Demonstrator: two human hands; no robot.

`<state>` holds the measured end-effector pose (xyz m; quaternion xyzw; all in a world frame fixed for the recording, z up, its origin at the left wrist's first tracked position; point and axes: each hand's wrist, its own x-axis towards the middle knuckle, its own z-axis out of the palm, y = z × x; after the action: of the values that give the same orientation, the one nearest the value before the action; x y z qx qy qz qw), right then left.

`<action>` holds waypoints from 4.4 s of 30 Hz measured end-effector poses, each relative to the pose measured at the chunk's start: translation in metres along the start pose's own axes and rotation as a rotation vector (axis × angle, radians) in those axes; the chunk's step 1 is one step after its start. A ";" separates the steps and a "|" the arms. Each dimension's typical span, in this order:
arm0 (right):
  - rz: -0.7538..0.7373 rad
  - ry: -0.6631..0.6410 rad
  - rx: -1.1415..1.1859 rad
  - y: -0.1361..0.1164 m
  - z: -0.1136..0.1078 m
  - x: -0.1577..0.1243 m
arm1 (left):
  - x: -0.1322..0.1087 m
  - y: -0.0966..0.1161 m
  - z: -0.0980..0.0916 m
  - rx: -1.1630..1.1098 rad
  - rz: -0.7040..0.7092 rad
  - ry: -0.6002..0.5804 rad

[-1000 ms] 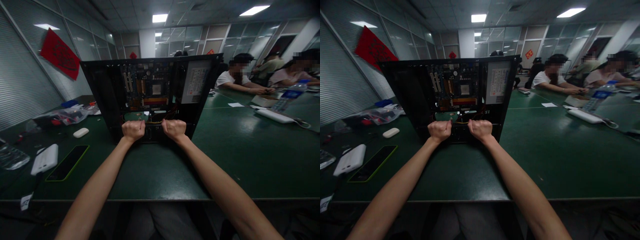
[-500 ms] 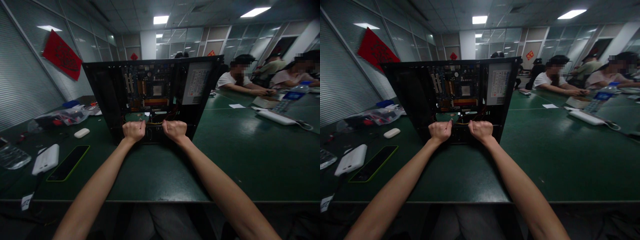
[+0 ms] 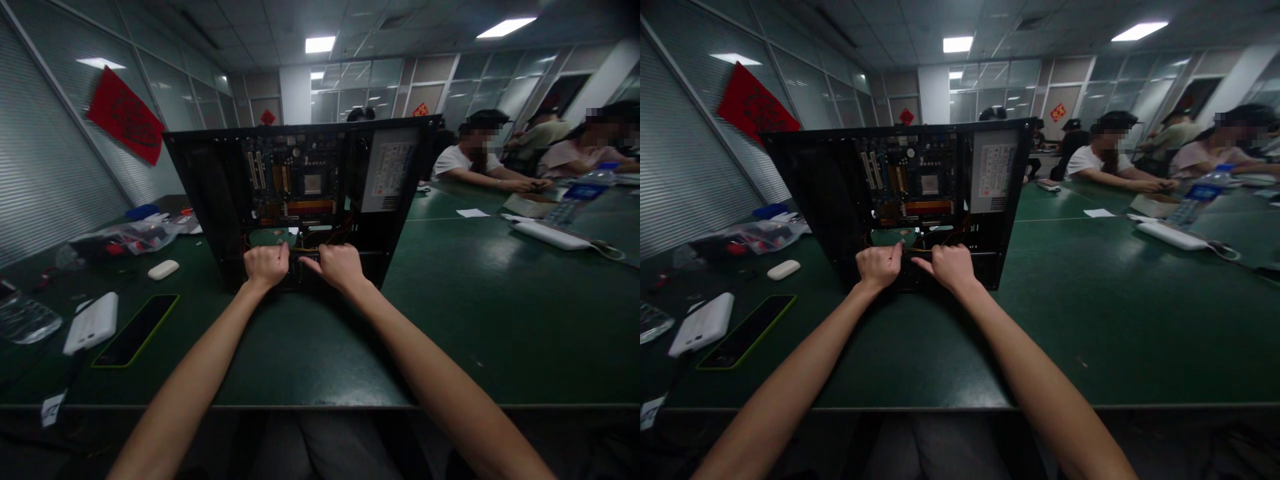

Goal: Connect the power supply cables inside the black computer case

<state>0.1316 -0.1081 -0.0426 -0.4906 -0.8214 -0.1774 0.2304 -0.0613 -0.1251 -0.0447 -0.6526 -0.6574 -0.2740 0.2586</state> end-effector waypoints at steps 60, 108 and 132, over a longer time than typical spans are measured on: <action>-0.017 -0.199 0.025 0.004 -0.018 0.017 | 0.014 -0.011 -0.031 0.183 0.143 -0.431; -0.152 -0.454 0.164 0.017 -0.027 0.032 | 0.008 -0.011 -0.041 0.026 0.097 -0.430; -0.286 -0.096 0.615 0.034 -0.050 0.098 | 0.108 -0.017 -0.044 -0.446 0.145 -0.642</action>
<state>0.1314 -0.0476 0.0552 -0.2860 -0.9068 0.0712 0.3016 -0.0807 -0.0784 0.0622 -0.7900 -0.5814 -0.1730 -0.0895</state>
